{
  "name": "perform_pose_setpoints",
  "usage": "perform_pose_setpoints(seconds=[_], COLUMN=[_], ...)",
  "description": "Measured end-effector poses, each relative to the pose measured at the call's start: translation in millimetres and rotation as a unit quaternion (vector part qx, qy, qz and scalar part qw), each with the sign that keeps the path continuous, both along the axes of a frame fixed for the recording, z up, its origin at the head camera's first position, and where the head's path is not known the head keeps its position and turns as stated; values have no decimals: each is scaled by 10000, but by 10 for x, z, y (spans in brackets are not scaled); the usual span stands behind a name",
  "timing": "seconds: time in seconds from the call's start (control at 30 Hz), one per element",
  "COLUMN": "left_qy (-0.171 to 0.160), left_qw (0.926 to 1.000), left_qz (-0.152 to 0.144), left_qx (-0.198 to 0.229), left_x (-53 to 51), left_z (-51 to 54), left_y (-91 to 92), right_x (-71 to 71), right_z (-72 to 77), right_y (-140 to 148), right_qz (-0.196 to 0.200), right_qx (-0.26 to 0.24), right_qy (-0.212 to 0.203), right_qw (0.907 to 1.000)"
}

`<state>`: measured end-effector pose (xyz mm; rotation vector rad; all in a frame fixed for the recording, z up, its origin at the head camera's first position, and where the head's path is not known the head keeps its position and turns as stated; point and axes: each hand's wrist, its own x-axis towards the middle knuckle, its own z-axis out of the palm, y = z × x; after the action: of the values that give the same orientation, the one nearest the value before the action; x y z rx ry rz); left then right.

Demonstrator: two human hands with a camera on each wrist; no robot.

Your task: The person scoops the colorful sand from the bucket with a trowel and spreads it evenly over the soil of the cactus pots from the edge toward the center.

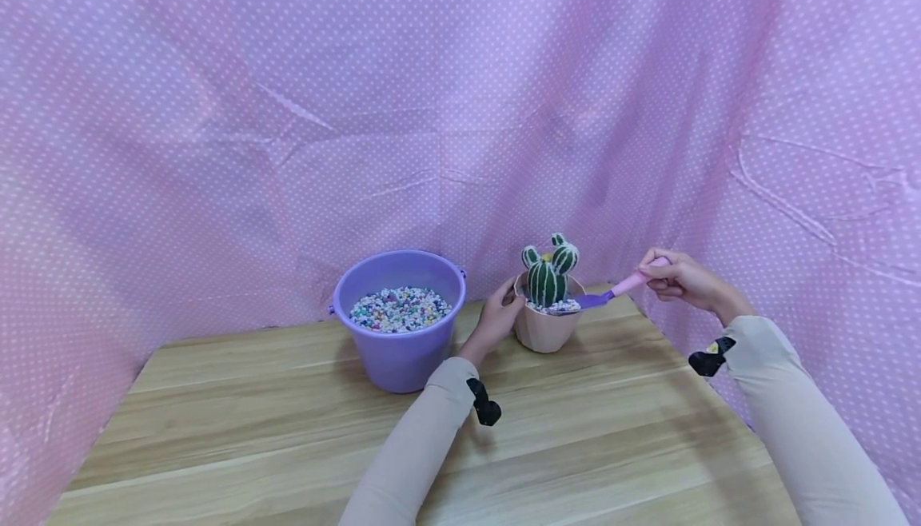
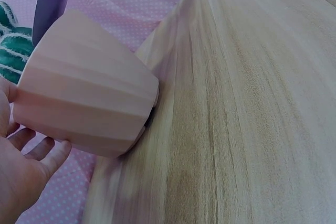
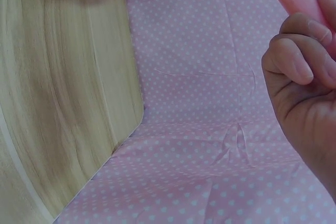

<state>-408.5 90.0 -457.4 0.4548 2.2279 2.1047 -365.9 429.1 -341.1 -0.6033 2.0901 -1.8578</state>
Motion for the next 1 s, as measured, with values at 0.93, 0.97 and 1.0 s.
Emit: perform_pose_setpoints(seconds=[0.93,0.97,1.0], left_qy=[302,305,285], left_qw=[9989,9989,9990], left_qz=[354,349,343], left_qx=[36,71,88], left_x=[72,79,83], left_z=[4,2,1], left_y=[30,32,33], right_x=[30,33,35], right_z=[9,10,12], right_y=[-1,1,3], right_qz=[-76,-55,-23], right_qx=[207,206,209], right_qy=[21,18,14], right_qw=[9998,9998,9998])
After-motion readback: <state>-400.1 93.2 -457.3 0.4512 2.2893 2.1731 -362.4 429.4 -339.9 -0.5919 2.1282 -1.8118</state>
